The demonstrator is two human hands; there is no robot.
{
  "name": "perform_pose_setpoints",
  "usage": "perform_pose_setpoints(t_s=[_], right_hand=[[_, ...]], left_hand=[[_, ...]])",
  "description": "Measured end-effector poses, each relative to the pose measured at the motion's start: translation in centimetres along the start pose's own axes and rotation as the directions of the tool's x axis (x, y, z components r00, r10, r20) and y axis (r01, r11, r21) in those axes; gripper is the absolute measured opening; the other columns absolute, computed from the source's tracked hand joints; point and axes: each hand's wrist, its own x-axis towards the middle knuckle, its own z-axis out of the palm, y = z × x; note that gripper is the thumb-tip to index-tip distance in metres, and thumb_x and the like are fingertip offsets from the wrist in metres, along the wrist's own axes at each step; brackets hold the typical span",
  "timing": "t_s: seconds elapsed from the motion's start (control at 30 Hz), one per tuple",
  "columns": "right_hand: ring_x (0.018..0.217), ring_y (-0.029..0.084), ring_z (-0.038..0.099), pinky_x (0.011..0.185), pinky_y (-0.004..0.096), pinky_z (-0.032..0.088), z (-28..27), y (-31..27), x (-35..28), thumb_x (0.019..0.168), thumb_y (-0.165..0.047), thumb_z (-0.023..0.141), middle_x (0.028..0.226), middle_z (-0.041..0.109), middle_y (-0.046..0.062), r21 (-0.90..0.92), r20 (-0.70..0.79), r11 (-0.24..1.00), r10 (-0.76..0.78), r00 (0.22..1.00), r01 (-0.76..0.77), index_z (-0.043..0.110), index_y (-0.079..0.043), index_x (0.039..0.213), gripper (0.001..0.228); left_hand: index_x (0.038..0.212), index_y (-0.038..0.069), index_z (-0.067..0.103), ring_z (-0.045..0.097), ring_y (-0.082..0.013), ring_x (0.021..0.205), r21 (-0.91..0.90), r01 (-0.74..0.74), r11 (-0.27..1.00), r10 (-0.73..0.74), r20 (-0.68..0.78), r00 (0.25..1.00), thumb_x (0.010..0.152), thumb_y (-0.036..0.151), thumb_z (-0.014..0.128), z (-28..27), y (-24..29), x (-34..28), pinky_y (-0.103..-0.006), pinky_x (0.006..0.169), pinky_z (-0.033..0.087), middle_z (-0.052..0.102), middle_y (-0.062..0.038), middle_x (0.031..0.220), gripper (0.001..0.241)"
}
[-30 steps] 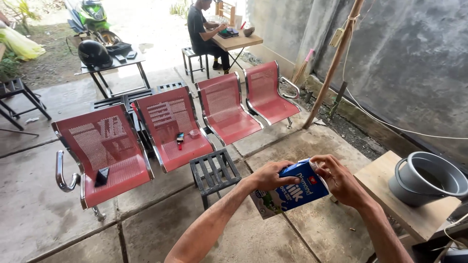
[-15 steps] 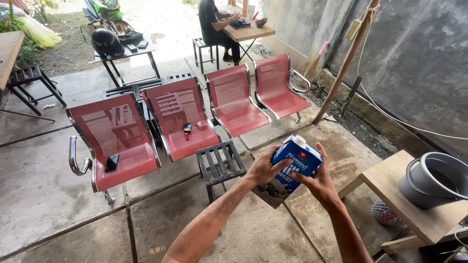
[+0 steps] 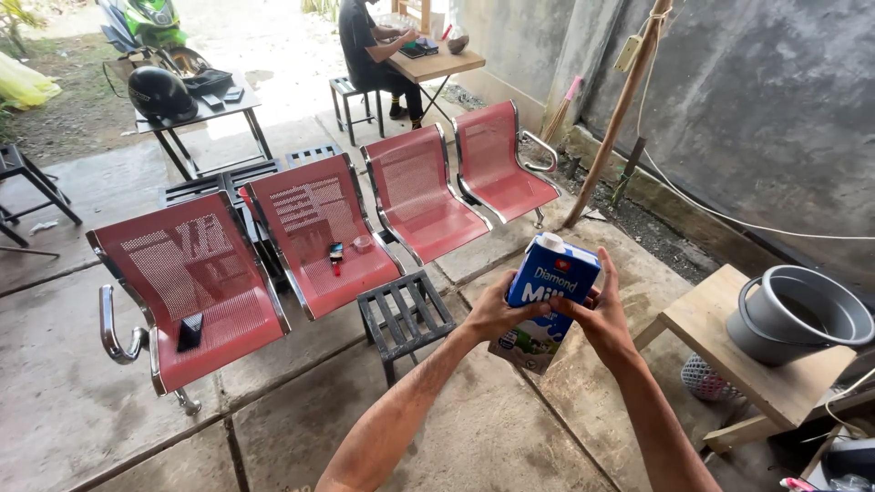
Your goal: Organizing milk cartons on shelves and flattening an empty carton for disposal.
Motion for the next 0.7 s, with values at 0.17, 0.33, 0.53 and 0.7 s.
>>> perform_pose_setpoints(t_s=[0.17, 0.33, 0.53, 0.7], right_hand=[[0.101, 0.039, 0.066, 0.087, 0.060, 0.054, 1.9, 4.0, 2.2, 0.080, -0.014, 0.083, 0.112, 0.063, 0.027, 0.068, -0.055, 0.997, 0.035, 0.998, -0.031, 0.029, -0.013, 0.160, 0.096], [0.096, 0.033, 0.068, 0.083, 0.056, 0.057, 2.9, 7.6, 4.6, 0.084, -0.020, 0.083, 0.110, 0.067, 0.022, 0.051, -0.069, 0.999, 0.018, 0.997, -0.015, 0.053, -0.013, 0.148, 0.071], [0.101, 0.029, 0.065, 0.086, 0.055, 0.053, 7.6, 6.7, 4.9, 0.100, -0.037, 0.068, 0.104, 0.065, 0.020, -0.100, -0.213, 0.993, -0.080, 0.974, 0.060, 0.051, -0.011, 0.143, 0.053], [0.101, 0.026, 0.065, 0.094, 0.055, 0.050, 9.9, 5.5, 4.9, 0.103, -0.042, 0.061, 0.103, 0.067, 0.018, -0.191, -0.221, 0.976, -0.149, 0.964, 0.107, 0.051, -0.011, 0.144, 0.052]], left_hand=[[0.131, 0.011, 0.051, 0.063, -0.0431, 0.113, -0.034, -0.013, 0.999, 0.013, 0.002, 1.000, 0.081, 0.058, 0.083, -2.2, 0.0, 1.4, -0.0544, 0.091, 0.051, 0.064, -0.024, 0.116, 0.076], [0.128, 0.012, 0.052, 0.064, -0.0403, 0.112, -0.036, 0.008, 0.999, -0.008, 0.019, 1.000, 0.082, 0.061, 0.081, -4.3, -1.5, 2.5, -0.0523, 0.089, 0.052, 0.065, -0.022, 0.115, 0.073], [0.126, 0.013, 0.048, 0.063, -0.0349, 0.104, -0.224, 0.024, 0.974, -0.034, -0.038, 0.999, 0.089, 0.063, 0.076, -4.8, -2.1, 2.9, -0.0478, 0.082, 0.051, 0.061, -0.019, 0.106, 0.068], [0.125, 0.012, 0.047, 0.061, -0.0321, 0.101, -0.233, 0.014, 0.972, -0.023, -0.036, 0.999, 0.091, 0.061, 0.073, -6.4, -1.4, 2.9, -0.0454, 0.082, 0.050, 0.058, -0.015, 0.103, 0.065]])
